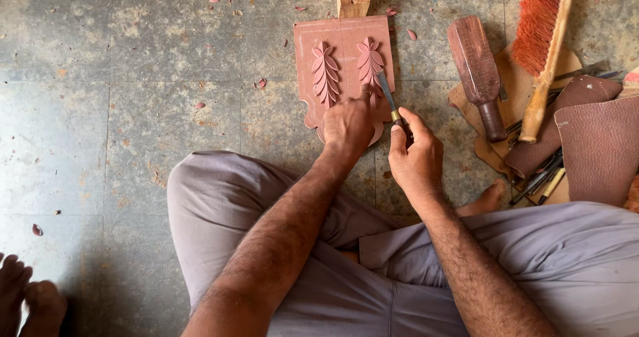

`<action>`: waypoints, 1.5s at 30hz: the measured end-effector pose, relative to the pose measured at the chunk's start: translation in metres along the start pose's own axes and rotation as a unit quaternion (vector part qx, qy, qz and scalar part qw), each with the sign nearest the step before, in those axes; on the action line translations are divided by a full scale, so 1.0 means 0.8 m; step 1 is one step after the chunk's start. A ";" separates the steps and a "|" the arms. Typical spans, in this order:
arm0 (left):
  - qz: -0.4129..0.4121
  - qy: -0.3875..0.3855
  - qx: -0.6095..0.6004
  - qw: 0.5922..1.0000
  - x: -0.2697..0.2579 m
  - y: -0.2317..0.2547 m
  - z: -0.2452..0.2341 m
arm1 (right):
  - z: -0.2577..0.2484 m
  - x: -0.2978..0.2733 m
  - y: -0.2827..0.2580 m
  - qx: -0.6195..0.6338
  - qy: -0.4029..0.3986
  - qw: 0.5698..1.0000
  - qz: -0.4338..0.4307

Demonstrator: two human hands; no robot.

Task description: The person carves intricate leaf-like patterns into a wooden piece using a chisel and a wooden mallet, periodically using a brush to clear away wood shavings.

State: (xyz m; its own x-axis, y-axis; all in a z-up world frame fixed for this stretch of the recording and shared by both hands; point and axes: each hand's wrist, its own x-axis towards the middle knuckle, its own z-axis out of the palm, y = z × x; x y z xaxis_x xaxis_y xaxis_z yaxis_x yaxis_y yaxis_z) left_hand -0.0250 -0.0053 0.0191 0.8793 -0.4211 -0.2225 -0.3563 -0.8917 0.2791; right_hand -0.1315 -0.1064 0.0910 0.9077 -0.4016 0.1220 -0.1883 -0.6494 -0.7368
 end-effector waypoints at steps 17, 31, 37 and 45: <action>-0.123 -0.171 -0.513 0.832 0.026 -0.035 0.007 | 0.020 -0.034 -0.006 -0.011 -0.015 1.000 -0.008; -0.159 -0.187 -0.580 0.777 0.034 -0.037 0.015 | 0.017 -0.020 -0.018 -0.076 -0.034 0.995 0.052; -0.149 -0.178 -0.567 0.791 0.034 -0.035 0.020 | 0.021 -0.024 -0.009 -0.075 -0.021 0.997 0.019; -0.146 -0.155 -0.560 0.801 0.039 -0.032 0.033 | 0.028 -0.028 0.003 -0.024 0.002 0.999 -0.024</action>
State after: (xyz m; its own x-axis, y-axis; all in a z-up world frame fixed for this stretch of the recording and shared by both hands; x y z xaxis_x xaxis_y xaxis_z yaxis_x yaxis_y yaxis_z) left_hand 0.0029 0.0001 -0.0193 0.6911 -0.3971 -0.6039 0.5092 -0.3253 0.7968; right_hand -0.1442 -0.0844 0.0711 0.9148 -0.3713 0.1592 -0.1621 -0.6983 -0.6972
